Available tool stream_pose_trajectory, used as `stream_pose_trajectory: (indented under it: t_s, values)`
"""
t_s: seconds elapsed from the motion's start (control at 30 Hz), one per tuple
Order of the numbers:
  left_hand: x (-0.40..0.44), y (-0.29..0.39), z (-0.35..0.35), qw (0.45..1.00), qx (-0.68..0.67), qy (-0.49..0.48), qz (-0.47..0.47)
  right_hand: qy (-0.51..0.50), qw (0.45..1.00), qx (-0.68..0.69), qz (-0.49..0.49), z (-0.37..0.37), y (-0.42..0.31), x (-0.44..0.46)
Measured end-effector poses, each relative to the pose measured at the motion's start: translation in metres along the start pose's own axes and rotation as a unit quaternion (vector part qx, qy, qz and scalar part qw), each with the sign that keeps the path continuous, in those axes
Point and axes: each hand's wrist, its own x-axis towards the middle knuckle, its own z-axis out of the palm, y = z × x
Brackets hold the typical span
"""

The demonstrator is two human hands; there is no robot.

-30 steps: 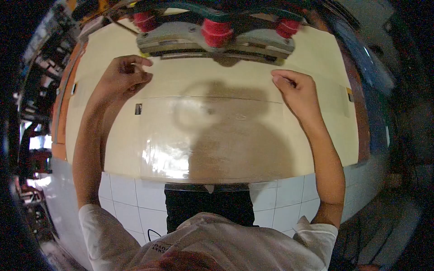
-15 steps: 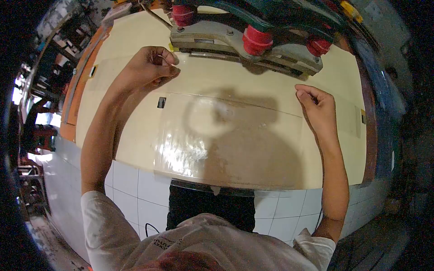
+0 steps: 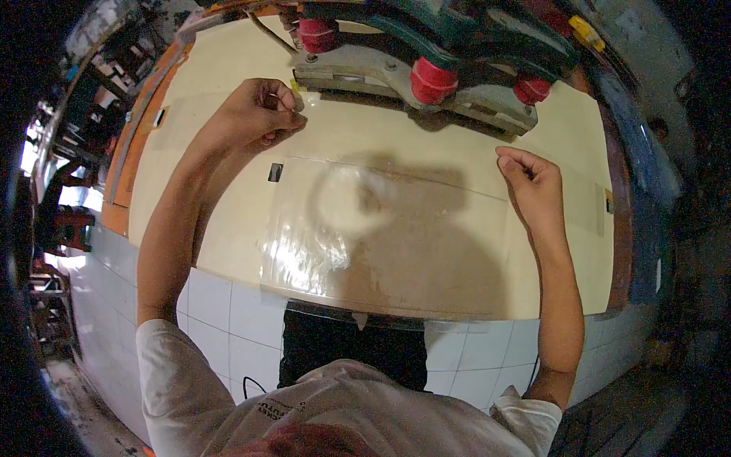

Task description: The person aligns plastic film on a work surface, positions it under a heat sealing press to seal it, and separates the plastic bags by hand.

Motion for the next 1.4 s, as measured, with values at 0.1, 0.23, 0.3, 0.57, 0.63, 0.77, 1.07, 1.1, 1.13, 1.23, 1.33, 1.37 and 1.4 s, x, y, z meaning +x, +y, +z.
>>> stream_pose_trajectory:
  t_s: [0.1,0.23,0.3,0.57,0.63,0.77,1.07,1.1,1.13,1.23,1.33,1.37,1.4]
  values:
    - [-0.003,0.006,0.001,1.0,-0.001,0.003,-0.008,-0.003,1.0,-0.022,-0.008,-0.003,0.004,0.002]
    - [0.001,-0.005,0.001,1.0,-0.03,0.002,0.003,0.003,0.999,-0.02,-0.026,-0.001,0.0,-0.001]
    - [0.003,-0.005,-0.001,1.0,0.002,0.005,-0.014,-0.003,0.999,-0.034,-0.019,-0.001,-0.004,-0.002]
    - [-0.006,0.005,0.004,1.0,-0.021,-0.018,-0.005,0.014,0.997,-0.066,-0.045,-0.004,0.004,0.0]
    - [-0.005,0.005,0.004,1.0,-0.003,0.007,0.005,0.004,0.999,-0.043,-0.019,-0.002,0.0,-0.001]
    - [-0.001,0.004,0.002,0.999,0.026,0.005,-0.024,-0.005,0.999,-0.041,-0.011,-0.003,-0.002,-0.003]
    - [-0.006,0.01,0.005,0.998,0.049,0.031,-0.02,-0.013,0.998,-0.05,-0.026,-0.004,0.002,-0.001]
    - [-0.005,0.008,0.005,0.998,0.049,0.031,-0.02,-0.013,0.998,-0.05,-0.027,-0.004,0.002,0.0]
    - [-0.003,0.005,0.004,0.998,0.054,0.029,-0.019,-0.012,0.999,-0.047,-0.021,-0.003,0.003,0.0]
    - [-0.003,0.005,0.004,0.998,0.055,0.025,-0.02,-0.01,0.999,-0.036,-0.03,-0.003,0.007,0.001]
    - [-0.003,0.006,0.005,0.999,0.037,0.021,-0.024,-0.007,0.998,-0.045,-0.032,-0.003,0.002,-0.001]
    - [-0.003,0.006,0.005,0.999,0.023,0.02,-0.024,-0.007,0.998,-0.063,-0.022,-0.002,-0.001,-0.001]
    - [-0.003,0.008,0.006,0.999,0.023,0.02,-0.024,-0.006,0.998,-0.063,-0.023,-0.002,-0.001,-0.001]
